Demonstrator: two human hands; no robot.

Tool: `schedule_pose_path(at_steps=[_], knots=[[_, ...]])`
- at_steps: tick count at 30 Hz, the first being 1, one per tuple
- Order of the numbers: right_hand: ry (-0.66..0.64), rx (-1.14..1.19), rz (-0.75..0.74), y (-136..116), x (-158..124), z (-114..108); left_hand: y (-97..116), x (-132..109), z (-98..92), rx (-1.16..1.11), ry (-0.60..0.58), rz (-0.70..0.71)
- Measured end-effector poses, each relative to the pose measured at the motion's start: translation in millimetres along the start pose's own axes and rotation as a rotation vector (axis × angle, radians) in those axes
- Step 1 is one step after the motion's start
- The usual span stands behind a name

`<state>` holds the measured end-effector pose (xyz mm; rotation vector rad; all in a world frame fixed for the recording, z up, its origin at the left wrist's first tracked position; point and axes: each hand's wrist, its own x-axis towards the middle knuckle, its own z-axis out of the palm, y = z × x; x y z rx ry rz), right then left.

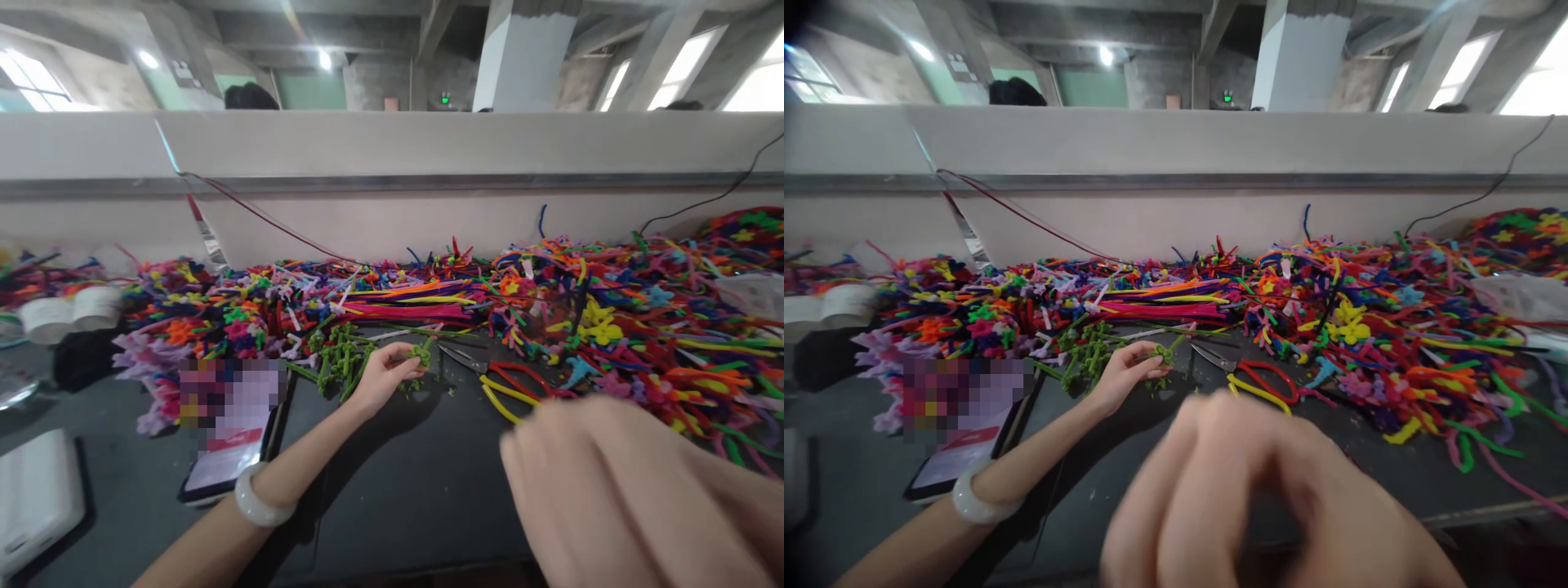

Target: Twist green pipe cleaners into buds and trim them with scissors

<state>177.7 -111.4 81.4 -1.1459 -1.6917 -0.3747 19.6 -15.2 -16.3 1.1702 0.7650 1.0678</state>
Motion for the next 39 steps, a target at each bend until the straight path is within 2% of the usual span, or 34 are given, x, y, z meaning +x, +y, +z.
schedule_pose_path(at_steps=[2,3,4,5,8,12,19,25,31,36,39], knots=[[-0.207,0.130,-0.059,12.2,19.5,13.6,0.2,0.6,0.6,-0.010,-0.001,0.004],[-0.436,0.326,-0.041,19.7,24.4,22.0,0.2,1.0,1.0,-0.016,0.002,0.000],[-0.574,0.478,0.043,28.1,26.1,31.6,0.3,1.3,1.3,-0.023,0.007,-0.007],[-0.646,0.553,0.159,36.9,25.0,42.0,0.5,1.5,1.7,-0.028,0.014,-0.014],[-0.650,0.575,0.381,60.9,9.6,71.3,1.2,2.0,2.1,-0.027,0.046,-0.015],[-0.693,0.540,0.418,73.1,-14.3,88.5,2.9,1.6,1.5,-0.018,0.070,-0.009],[-0.679,0.617,0.418,65.8,-25.1,89.7,1.9,2.4,1.2,-0.002,0.103,-0.014],[-0.636,0.571,0.354,63.1,-27.9,91.2,-0.3,2.4,0.0,0.050,0.067,0.013],[-0.688,0.565,0.293,65.9,-26.6,88.7,-0.1,1.5,-0.9,0.120,0.016,0.021],[-0.633,0.575,0.337,64.9,-28.9,93.0,0.1,2.1,-1.8,0.052,0.032,0.038],[-0.662,0.615,0.428,63.1,-29.3,93.3,0.4,2.5,-3.4,0.074,0.047,0.069]])
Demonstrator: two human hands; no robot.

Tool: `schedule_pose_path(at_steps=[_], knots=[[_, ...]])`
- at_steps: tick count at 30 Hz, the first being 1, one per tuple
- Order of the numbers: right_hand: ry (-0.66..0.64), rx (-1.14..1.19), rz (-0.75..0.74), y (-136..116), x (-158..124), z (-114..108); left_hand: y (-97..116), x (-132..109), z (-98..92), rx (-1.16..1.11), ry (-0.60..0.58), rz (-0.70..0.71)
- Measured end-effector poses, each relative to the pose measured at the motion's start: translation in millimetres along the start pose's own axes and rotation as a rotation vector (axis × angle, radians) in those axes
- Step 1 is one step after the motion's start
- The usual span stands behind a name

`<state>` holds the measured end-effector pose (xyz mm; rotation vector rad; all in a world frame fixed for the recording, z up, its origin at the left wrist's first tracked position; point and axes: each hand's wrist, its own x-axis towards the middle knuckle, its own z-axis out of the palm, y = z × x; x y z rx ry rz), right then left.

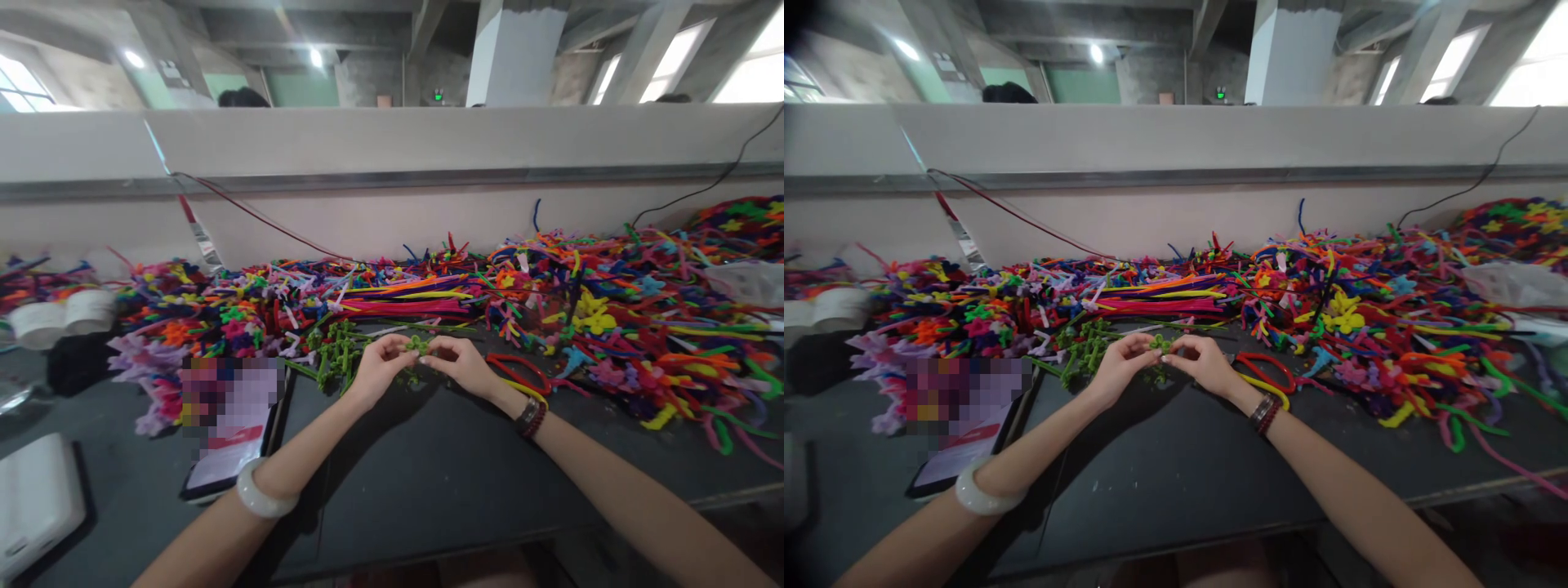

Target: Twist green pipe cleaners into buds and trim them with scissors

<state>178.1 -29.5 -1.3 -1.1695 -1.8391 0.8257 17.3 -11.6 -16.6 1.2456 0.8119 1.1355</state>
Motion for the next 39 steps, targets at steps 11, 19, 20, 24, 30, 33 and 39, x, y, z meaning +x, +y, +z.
schedule_pose_path(at_steps=[11,19,20,24,30,33,39], knots=[[-0.007,0.127,0.100,-4.8,-1.5,-1.0,3.4,0.4,0.0,0.122,0.026,0.057],[-0.037,0.151,0.108,-3.5,-2.2,-0.1,2.4,-0.1,-0.2,0.184,-0.008,0.072],[-0.052,0.142,0.107,-3.4,-2.4,-0.7,2.0,-0.2,-0.9,0.203,-0.027,0.071],[-0.102,0.067,0.065,-4.3,-3.2,-4.3,1.1,0.2,-4.5,0.255,-0.137,0.038],[-0.069,-0.005,0.023,-4.2,-2.2,-4.7,-1.7,0.7,-3.7,0.133,-0.152,-0.038],[-0.015,0.024,0.048,-2.5,-0.7,-3.6,-2.7,0.1,0.1,-0.054,-0.093,-0.098],[-0.037,0.115,0.121,-1.4,0.7,-4.8,0.7,-0.4,1.9,-0.001,-0.016,-0.019]])
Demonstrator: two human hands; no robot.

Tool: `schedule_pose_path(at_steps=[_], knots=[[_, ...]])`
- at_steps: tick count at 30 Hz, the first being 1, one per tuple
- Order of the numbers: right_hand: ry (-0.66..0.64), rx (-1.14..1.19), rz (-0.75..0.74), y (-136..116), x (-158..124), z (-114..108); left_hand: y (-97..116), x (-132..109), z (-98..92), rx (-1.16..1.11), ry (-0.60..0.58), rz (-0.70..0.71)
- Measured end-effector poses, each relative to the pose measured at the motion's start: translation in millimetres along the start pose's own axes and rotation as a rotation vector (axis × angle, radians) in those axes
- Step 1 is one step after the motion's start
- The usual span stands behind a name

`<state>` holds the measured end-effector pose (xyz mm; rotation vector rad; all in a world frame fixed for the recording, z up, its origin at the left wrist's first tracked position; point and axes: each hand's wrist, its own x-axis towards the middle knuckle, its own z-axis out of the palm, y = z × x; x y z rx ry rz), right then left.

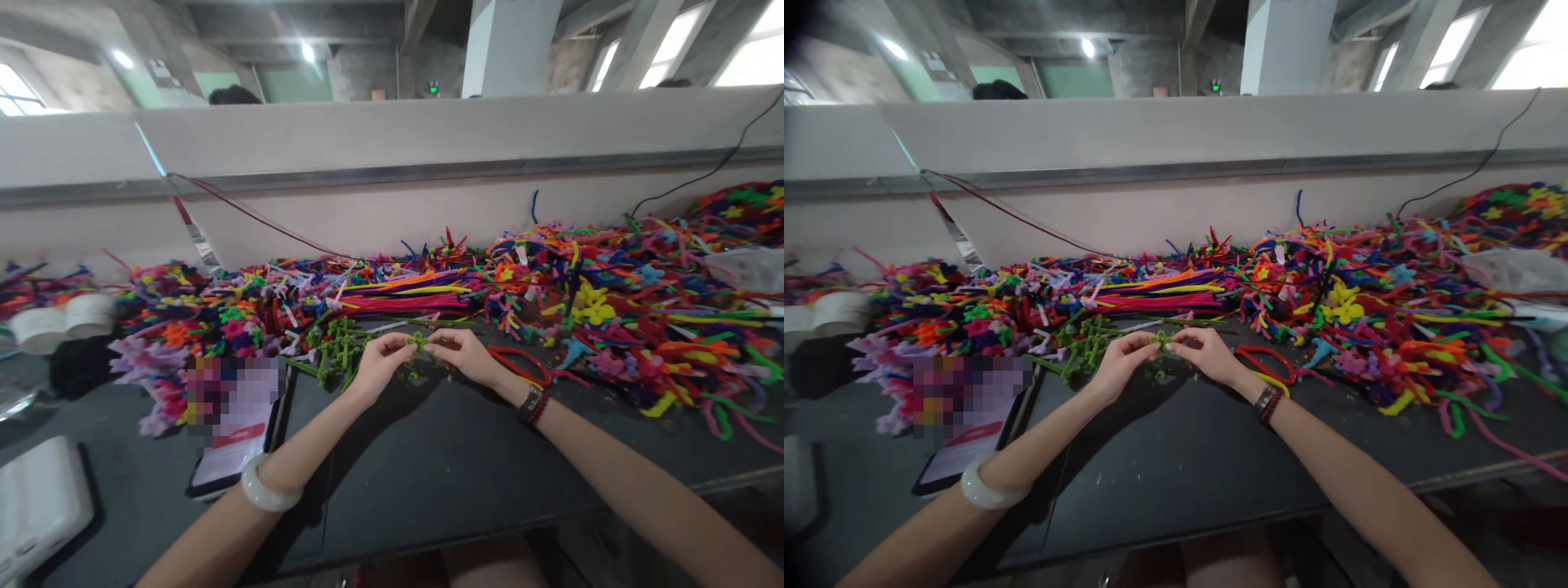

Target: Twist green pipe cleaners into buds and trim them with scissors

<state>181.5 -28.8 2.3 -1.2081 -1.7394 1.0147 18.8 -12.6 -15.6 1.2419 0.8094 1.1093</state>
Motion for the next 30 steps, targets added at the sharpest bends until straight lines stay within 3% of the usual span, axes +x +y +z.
schedule_pose_path(at_steps=[13,22,30], knots=[[-0.036,-0.013,-0.015,1.6,-0.8,1.5,-1.6,1.0,-2.7,0.080,-0.022,-0.025],[-0.055,-0.055,-0.015,4.6,0.0,0.2,-3.6,1.0,-5.1,0.350,-0.090,0.147],[-0.026,-0.110,-0.099,0.8,-3.9,4.9,-1.9,-1.8,-2.2,0.378,-0.103,0.158]])
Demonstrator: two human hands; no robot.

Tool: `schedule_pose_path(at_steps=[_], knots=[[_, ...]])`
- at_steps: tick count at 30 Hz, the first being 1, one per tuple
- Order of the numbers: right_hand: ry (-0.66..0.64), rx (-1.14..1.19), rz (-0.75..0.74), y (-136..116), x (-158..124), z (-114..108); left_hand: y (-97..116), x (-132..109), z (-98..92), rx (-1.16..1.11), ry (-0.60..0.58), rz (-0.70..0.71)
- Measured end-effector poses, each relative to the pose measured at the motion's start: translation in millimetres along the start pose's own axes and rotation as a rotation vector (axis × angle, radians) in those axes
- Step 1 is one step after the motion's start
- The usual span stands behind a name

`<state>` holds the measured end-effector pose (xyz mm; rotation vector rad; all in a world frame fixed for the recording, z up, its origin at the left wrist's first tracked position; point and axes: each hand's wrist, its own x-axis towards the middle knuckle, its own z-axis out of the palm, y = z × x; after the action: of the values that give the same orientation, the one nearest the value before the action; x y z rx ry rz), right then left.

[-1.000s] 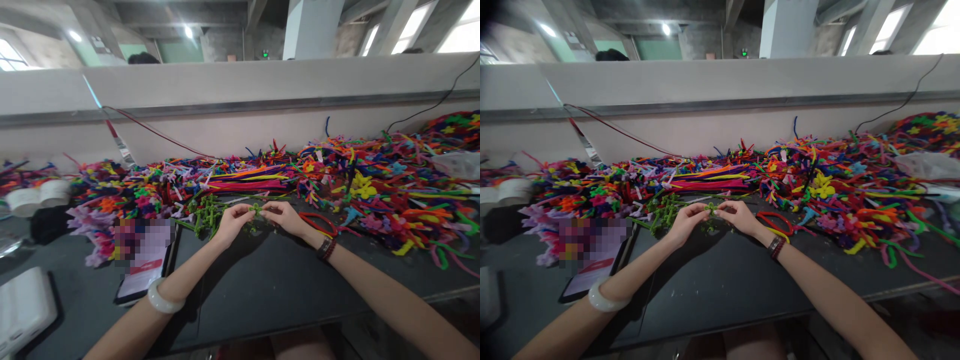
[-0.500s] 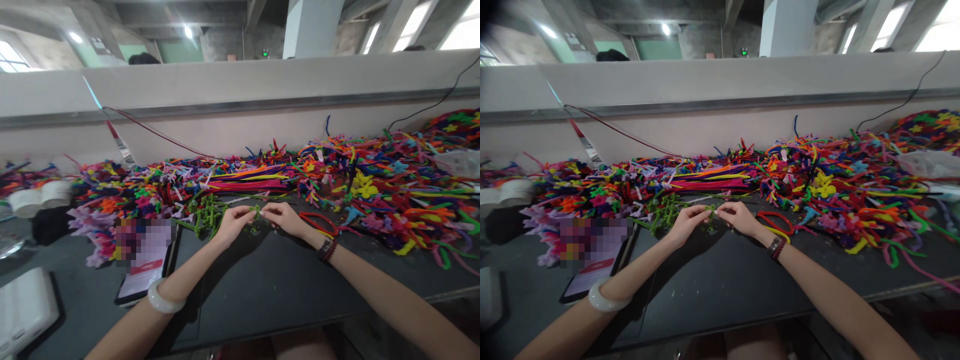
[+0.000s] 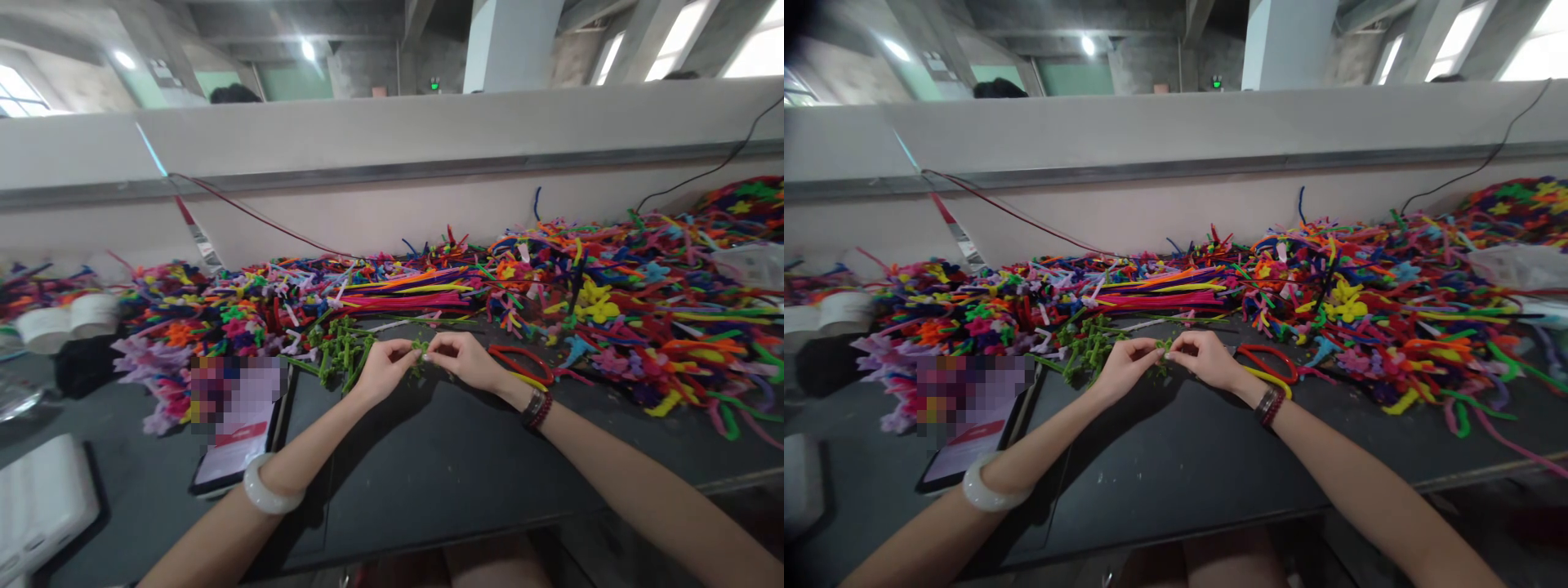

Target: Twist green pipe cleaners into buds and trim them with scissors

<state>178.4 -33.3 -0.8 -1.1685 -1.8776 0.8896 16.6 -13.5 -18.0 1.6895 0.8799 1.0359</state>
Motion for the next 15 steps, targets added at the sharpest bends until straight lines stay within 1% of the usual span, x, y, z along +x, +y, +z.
schedule_pose_path(at_steps=[4,8,11,15], knots=[[0.023,0.102,0.045,0.2,1.1,0.9,4.2,-0.6,2.4,-0.125,0.061,-0.009],[0.047,0.123,0.061,0.5,2.6,0.1,3.9,0.2,4.3,-0.286,0.137,-0.024],[0.054,0.125,0.075,0.6,3.4,-0.7,2.4,0.9,3.2,-0.273,0.184,-0.015],[0.067,0.124,0.083,0.2,3.4,-1.1,2.0,1.0,1.3,-0.186,0.170,0.005]])
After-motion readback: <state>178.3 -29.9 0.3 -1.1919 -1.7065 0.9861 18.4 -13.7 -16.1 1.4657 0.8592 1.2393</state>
